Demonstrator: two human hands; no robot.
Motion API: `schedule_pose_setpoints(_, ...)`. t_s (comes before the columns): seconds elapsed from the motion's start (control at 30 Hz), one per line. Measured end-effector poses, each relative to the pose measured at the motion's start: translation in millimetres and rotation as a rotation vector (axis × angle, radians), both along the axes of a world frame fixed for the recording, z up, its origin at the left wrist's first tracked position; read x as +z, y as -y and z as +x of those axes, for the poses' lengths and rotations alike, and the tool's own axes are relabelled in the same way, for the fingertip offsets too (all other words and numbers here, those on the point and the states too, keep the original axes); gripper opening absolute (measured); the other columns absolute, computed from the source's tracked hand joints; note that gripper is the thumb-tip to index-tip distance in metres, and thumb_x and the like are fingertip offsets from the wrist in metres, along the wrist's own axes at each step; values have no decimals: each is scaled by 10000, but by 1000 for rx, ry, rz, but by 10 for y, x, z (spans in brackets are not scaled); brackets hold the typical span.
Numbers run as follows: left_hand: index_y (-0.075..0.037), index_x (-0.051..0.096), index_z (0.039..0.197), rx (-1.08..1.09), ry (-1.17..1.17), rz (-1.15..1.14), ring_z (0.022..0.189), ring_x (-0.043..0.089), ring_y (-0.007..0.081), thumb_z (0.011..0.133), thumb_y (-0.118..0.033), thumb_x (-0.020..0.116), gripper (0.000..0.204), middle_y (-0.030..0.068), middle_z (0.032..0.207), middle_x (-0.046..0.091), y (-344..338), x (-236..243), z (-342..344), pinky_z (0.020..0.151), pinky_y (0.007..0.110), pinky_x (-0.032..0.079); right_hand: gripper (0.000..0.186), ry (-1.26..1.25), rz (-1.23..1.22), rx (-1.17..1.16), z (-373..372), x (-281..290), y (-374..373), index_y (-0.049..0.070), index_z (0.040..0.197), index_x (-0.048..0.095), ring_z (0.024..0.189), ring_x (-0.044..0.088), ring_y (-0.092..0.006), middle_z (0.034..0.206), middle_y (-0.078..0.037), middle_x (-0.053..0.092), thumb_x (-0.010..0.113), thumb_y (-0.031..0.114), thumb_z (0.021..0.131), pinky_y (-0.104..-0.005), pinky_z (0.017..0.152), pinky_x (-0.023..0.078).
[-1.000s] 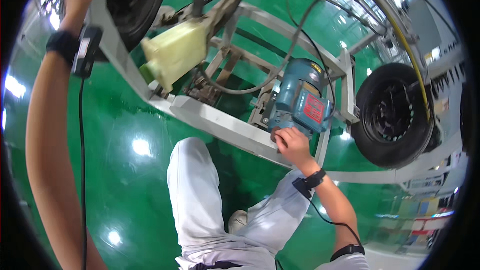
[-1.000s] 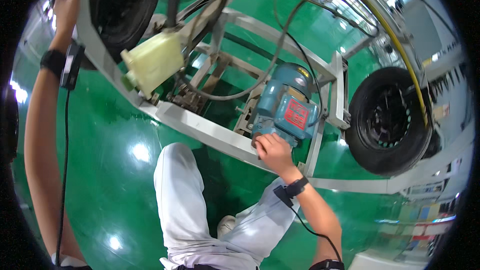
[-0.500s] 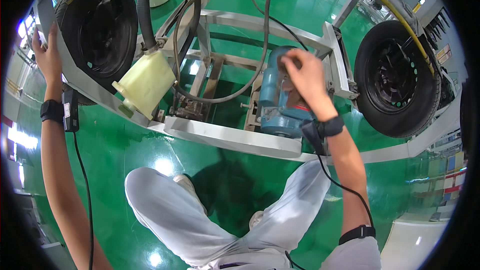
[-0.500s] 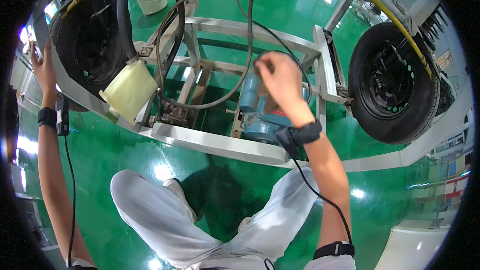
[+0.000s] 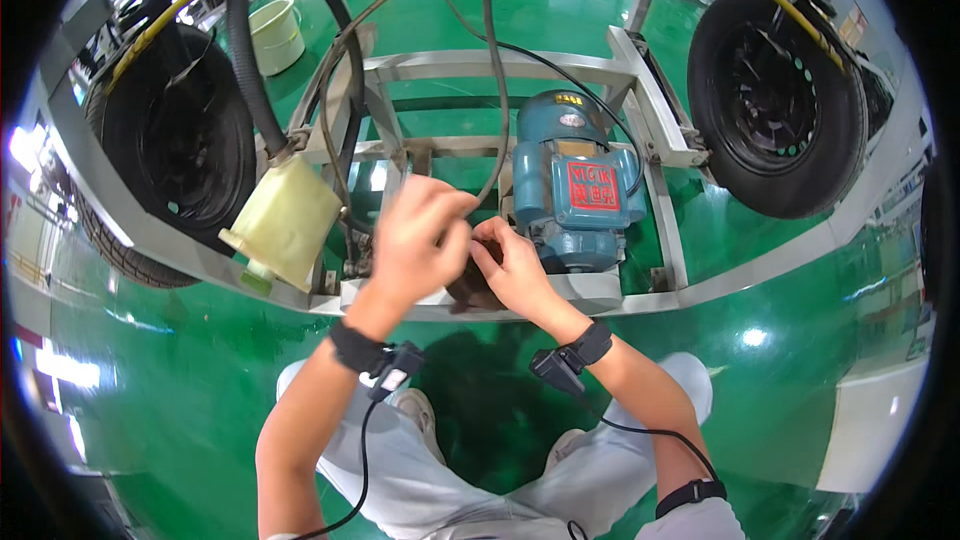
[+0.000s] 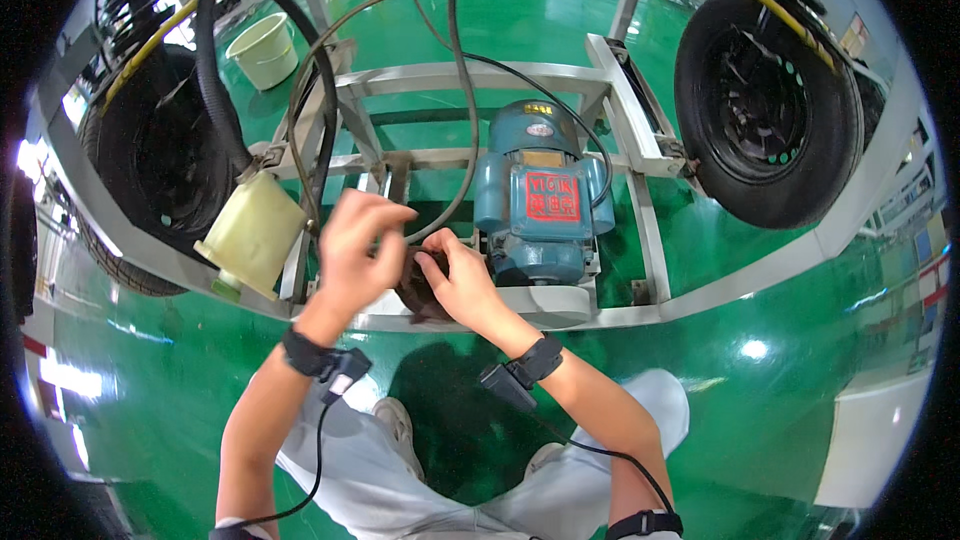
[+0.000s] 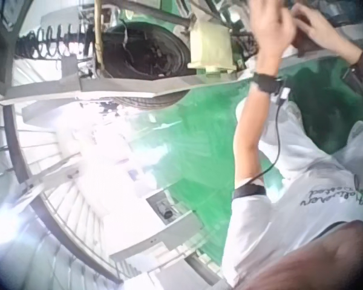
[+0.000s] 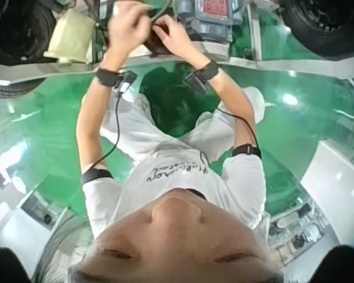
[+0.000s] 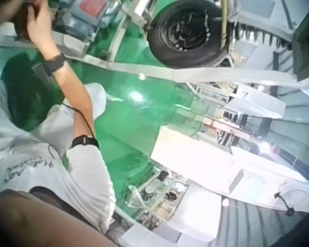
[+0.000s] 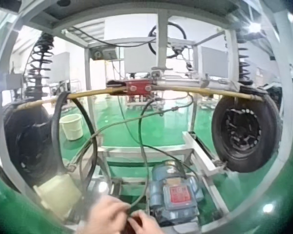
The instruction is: Cleaning a blue industrial motor with a brown cloth.
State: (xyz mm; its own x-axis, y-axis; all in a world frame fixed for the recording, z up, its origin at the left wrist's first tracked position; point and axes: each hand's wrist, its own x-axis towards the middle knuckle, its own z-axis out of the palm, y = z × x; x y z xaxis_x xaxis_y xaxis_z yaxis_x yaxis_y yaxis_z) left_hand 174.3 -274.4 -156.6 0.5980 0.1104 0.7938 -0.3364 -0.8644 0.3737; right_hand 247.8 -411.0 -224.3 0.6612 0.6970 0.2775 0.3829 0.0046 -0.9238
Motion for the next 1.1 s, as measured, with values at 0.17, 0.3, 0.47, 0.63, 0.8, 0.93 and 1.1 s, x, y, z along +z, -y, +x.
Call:
schedule_pose_setpoints(0.17,-29,582,948,-168,-377,-199,823,512,298,771,-189,685,260,122,855,512,255,-653,288,724,373,438,118,-95,4,-43,209,-200,286,-8,995,521,830,624,-149,864,-113,626,529,10,879,-296,718,481)
schedule_pose_setpoints(0.3,-7,584,1029,-277,-334,-232,926,546,255,782,-228,723,359,111,931,550,398,-764,280,829,331,441,144,-279,207,-12,366,-169,558,-20,1029,557,907,609,-115,930,-54,639,572,16,890,-255,825,482)
schedule_pose_setpoints(0.47,-16,568,1068,-440,-630,-845,860,541,101,908,-222,627,267,15,873,585,370,-657,328,789,251,444,142,-307,174,-62,402,97,584,-5,1011,600,917,615,-108,946,-55,654,620,43,878,-242,821,482)
schedule_pose_setpoints(0.63,-43,586,973,-476,-554,-1087,815,555,87,924,-253,610,217,28,878,619,80,-402,572,721,246,454,158,-263,110,-207,630,247,786,36,992,638,757,629,-91,858,-19,654,657,130,866,-226,649,474)
schedule_pose_setpoints(0.8,17,615,966,-246,-548,-1055,753,592,137,864,-263,638,300,69,840,634,-183,-205,976,678,274,478,162,-180,92,-348,786,455,1133,60,1002,637,634,573,-61,853,-16,674,604,172,889,-199,570,424)
schedule_pose_setpoints(0.93,26,623,866,-198,-562,-1040,667,581,147,859,-266,622,292,69,767,625,-298,-106,1354,616,303,463,157,-112,107,-437,919,499,1411,50,1015,635,601,529,-42,826,-28,671,566,132,901,-181,538,404)
schedule_pose_setpoints(1.1,10,556,869,-324,-478,-1201,640,566,153,862,-258,605,272,71,749,598,-251,28,1686,608,315,461,139,-126,112,-462,967,467,1561,42,998,637,571,508,-37,754,-15,642,568,110,898,-169,518,384)
